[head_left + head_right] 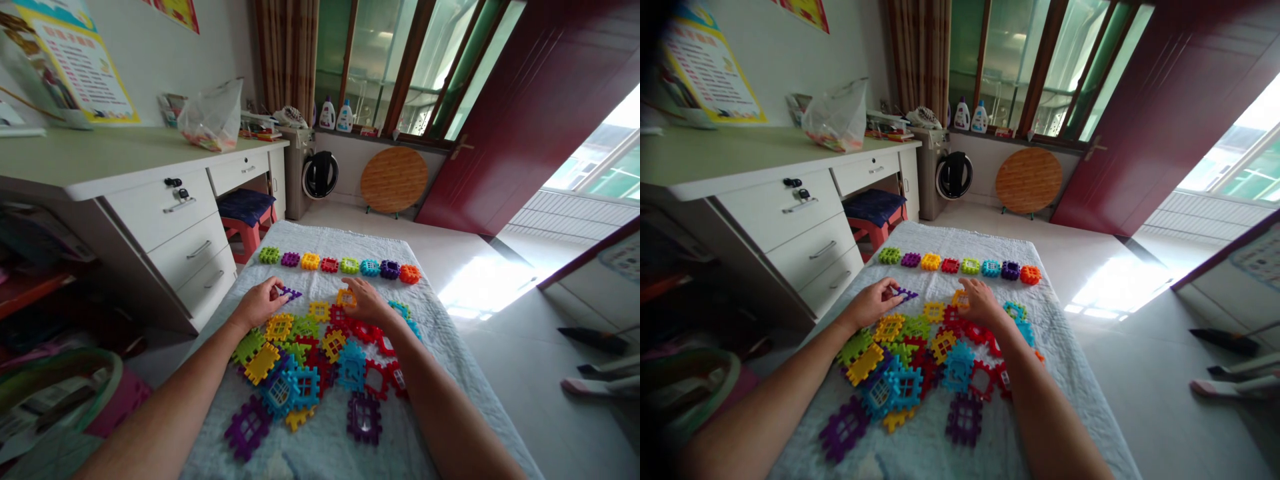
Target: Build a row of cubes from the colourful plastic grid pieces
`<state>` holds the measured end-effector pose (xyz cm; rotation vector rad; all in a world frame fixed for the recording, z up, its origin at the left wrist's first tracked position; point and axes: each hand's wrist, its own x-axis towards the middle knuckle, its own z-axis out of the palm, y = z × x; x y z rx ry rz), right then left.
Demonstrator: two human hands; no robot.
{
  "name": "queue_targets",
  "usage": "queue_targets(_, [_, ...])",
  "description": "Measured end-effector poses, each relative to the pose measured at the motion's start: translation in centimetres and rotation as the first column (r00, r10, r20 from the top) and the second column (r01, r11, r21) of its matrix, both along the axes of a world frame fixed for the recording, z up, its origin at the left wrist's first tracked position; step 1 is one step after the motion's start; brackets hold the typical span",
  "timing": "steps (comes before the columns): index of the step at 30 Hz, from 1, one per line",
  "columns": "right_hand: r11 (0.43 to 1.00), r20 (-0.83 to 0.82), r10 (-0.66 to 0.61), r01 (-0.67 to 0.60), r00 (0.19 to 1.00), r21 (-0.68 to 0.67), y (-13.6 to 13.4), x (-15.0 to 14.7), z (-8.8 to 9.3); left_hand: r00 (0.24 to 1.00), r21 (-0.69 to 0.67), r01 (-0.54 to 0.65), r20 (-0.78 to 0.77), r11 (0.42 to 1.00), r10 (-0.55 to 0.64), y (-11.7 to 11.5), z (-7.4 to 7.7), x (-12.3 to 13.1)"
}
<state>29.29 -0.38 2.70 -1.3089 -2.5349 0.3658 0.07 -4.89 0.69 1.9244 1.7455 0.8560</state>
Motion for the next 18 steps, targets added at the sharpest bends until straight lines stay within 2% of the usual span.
queue_targets(8, [0.997,-0.020,-0.076,0.076,0.997,0.022,-0.1,0.4,0.2,0.997,0.058,-0.074,-0.027,0.996,0.075,0.4,-0.8,-0.3])
queue_targets(12, [0.996,-0.022,-0.083,0.084,0.996,0.009,0.0,0.4,0.1,0.996,0.133,-0.062,-0.054,0.989,0.069,0.7,-1.3,-0.6])
queue_targets(15, [0.996,-0.004,-0.088,0.088,0.996,-0.007,0.0,0.3,0.0,0.998,0.133,-0.029,-0.052,0.991,0.036,0.7,-1.4,-0.6])
queue_targets(18, [0.997,0.021,-0.078,0.078,0.997,0.005,0.0,0.1,-0.2,0.997,0.181,-0.065,-0.023,0.981,0.070,0.5,-1.2,-0.3])
